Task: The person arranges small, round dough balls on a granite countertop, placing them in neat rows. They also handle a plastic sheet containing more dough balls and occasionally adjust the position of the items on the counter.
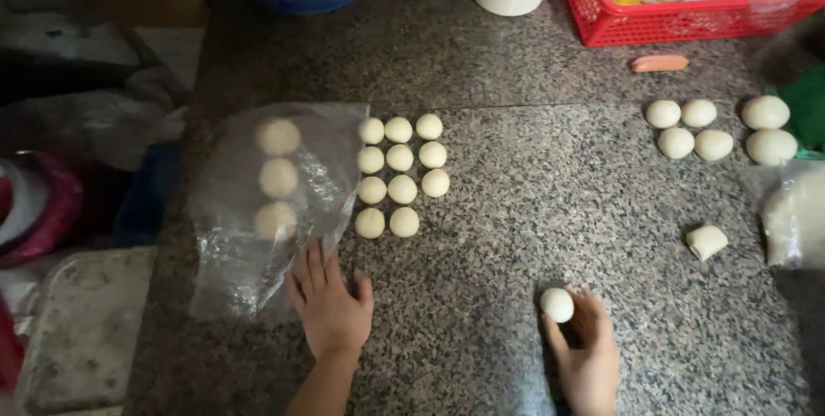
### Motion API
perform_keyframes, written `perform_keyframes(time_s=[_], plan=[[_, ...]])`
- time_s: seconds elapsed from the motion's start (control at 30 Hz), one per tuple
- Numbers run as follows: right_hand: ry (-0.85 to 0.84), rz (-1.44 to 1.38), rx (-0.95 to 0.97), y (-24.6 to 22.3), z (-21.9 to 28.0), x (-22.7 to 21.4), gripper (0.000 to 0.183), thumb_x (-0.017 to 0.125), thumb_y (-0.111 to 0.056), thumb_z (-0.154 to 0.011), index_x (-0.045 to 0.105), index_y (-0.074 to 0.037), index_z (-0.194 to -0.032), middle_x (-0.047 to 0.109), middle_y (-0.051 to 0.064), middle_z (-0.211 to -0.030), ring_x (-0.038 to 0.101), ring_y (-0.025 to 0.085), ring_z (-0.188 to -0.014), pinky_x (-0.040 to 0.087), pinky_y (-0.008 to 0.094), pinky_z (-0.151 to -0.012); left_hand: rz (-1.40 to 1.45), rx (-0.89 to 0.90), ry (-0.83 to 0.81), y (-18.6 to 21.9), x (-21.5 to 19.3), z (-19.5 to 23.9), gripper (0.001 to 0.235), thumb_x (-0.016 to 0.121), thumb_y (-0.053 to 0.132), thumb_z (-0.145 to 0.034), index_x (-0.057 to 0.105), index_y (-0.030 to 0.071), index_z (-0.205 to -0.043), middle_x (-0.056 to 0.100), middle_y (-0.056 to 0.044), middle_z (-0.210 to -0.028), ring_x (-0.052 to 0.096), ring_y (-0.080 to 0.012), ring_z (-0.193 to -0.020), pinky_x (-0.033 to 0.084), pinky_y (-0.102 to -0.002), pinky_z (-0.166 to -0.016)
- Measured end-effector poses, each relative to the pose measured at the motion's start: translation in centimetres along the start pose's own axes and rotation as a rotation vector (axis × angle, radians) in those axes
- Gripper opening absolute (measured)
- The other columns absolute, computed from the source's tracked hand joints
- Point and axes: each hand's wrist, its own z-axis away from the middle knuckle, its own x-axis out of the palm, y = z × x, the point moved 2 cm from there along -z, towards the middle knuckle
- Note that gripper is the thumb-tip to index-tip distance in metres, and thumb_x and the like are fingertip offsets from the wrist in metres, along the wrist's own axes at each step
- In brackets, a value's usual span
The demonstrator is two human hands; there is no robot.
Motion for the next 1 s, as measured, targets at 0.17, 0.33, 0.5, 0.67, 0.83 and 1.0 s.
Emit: perform_keyframes(time_s=[0.17, 0.33, 0.5, 0.67, 0.83, 1.0], plan=[[-0.074, -0.056, -0.243, -8.2, -0.9, 4.1, 0.081, 0.08, 0.004, -0.081, 0.041, -0.003, -0.151, 0.063, 0.026, -0.14, 0.065, 0.032, -0.13, 0.054, 0.043, -0.114, 0.026, -0.018, -0.018, -0.1, 0.4, -0.2, 0.063, 0.04, 0.047, -0.102, 0.048, 0.014, -0.155, 0.031, -0.009, -0.174, 0.023, -0.0305, -0.161, 0.016, -0.057, -0.13], [-0.195, -0.073, -0.748, -13.6, -3.2, 12.0, 0.076, 0.085, 0.01, -0.085, 0.043, 0.001, -0.148, 0.06, 0.027, -0.144, 0.065, 0.035, -0.134, 0.061, 0.036, -0.114, 0.013, -0.007, -0.033, 0.1, 0.0, -0.2, 0.067, 0.041, 0.048, -0.102, 0.043, 0.014, -0.159, 0.032, -0.009, -0.173, 0.024, -0.0299, -0.16, 0.015, -0.056, -0.13], [-0.356, 0.208, -0.442, -8.5, -5.6, 18.5, 0.052, 0.081, -0.022, -0.091, 0.057, -0.014, -0.137, 0.067, 0.01, -0.144, 0.066, 0.03, -0.129, 0.053, 0.043, -0.106, 0.01, 0.007, 0.008, 0.0, -0.2, -0.3, 0.065, 0.042, 0.046, -0.102, 0.043, 0.015, -0.16, 0.034, -0.009, -0.171, 0.027, -0.0317, -0.159, 0.02, -0.058, -0.129], [-0.31, 0.244, -0.334, -10.3, -4.7, 12.2, 0.066, 0.083, -0.023, -0.086, 0.056, -0.012, -0.146, 0.059, 0.014, -0.152, 0.058, 0.031, -0.138, 0.043, 0.044, -0.119, 0.037, -0.034, -0.07, -0.2, 0.2, 0.1, 0.064, 0.042, 0.049, -0.101, 0.047, 0.017, -0.156, 0.03, -0.008, -0.173, 0.022, -0.0317, -0.161, 0.014, -0.058, -0.131], [0.119, 0.427, -0.68, -2.9, -12.5, -1.3, 0.042, 0.076, -0.008, -0.093, 0.06, 0.003, -0.131, 0.061, 0.024, -0.128, 0.057, 0.042, -0.122, 0.042, 0.051, -0.109, 0.048, -0.001, 0.044, 0.3, -0.8, -0.3, 0.059, 0.053, 0.045, -0.096, 0.059, 0.014, -0.146, 0.044, -0.011, -0.168, 0.04, -0.0359, -0.154, 0.027, -0.06, -0.126], [0.109, 0.835, -0.39, 3.1, -22.5, -13.1, 0.03, 0.062, -0.017, -0.106, 0.075, -0.01, -0.132, 0.068, 0.009, -0.139, 0.063, 0.033, -0.125, 0.045, 0.04, -0.109, -0.028, 0.043, 0.174, 0.5, -1.0, 0.0, 0.065, 0.061, 0.041, -0.088, 0.065, 0.011, -0.145, 0.053, -0.012, -0.166, 0.047, -0.0343, -0.152, 0.033, -0.056, -0.124]])
